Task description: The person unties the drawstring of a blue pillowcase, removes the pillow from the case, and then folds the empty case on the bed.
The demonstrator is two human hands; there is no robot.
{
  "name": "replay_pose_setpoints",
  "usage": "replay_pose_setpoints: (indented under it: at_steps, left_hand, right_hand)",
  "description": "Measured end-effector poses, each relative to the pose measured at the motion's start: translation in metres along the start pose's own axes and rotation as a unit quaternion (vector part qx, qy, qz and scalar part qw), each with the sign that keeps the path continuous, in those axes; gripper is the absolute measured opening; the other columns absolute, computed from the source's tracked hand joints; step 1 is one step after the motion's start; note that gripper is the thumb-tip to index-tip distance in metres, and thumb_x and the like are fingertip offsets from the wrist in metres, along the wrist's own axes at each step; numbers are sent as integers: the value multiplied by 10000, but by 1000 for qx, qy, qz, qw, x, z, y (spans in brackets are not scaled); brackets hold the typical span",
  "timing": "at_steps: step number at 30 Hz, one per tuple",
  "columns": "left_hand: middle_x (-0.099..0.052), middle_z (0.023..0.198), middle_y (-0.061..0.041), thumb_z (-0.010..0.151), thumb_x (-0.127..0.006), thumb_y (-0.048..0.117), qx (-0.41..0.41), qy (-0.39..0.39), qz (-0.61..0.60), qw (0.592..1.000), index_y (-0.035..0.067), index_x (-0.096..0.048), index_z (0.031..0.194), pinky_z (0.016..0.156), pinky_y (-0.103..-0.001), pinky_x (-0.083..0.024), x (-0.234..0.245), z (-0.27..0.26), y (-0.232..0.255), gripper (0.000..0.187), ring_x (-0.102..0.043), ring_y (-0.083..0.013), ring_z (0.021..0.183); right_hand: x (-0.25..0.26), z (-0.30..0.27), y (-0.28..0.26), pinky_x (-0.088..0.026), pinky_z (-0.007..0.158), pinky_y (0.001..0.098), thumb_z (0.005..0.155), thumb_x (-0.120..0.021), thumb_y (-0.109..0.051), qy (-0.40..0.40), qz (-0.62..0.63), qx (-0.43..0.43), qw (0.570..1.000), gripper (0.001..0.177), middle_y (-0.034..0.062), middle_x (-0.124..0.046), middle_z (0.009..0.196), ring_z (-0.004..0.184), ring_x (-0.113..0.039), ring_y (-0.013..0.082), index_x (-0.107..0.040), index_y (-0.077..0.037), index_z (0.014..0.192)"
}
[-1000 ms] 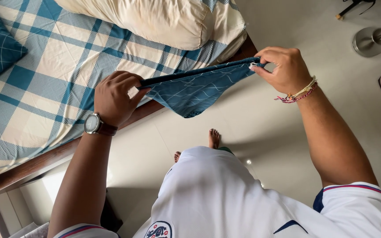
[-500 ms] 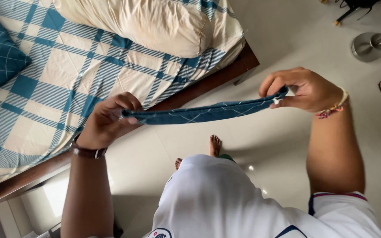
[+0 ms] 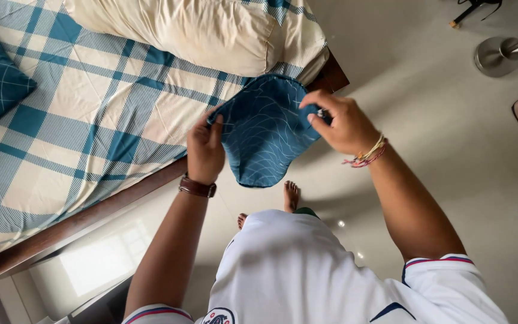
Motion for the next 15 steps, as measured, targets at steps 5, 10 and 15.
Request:
replay_pose_setpoints:
  at_steps: [5, 10, 15]
  left_hand:
    - [-766, 1012, -223, 1090, -451, -11, -18, -59, -35, 997, -41, -651, 1316, 931, -405, -581, -38, -9, 46, 304, -640, -183, 945]
    - [-741, 1130, -256, 1086, -466, 15, -16, -83, -65, 994, -18, -658, 1326, 979, -444, -561, -52, -12, 56, 309, -691, -258, 1080]
    - [-697, 1243, -289, 1111, -444, 67, -24, -111, -86, 990, -51, -624, 1352, 1040, -544, -521, -59, -20, 65, 323, -662, -374, 1198]
  right_hand:
    - [-3, 2, -78, -595, 698, 426, 960, -659, -128, -53, 106, 117, 986, 136, 181, -738, 899, 798, -738, 355, -702, -55, 1066]
    - [-19, 9, -105, -621, 797, 412, 884, -713, 57, -150, 134, 99, 974, 453, 278, -702, 1100, 988, -735, 406, -567, 55, 1313]
    - [-20, 15, -98, -582, 612, 299, 977, -728, -129, -25, -31, 168, 985, 160, 57, -719, 823, 777, -748, 240, -708, -95, 1131]
Point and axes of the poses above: each hand's wrist, its own z-axis towards the middle knuckle, its own x-axis out of the back of the hand, y = z × x, the point moved 9 cm from there along z, towards the middle knuckle
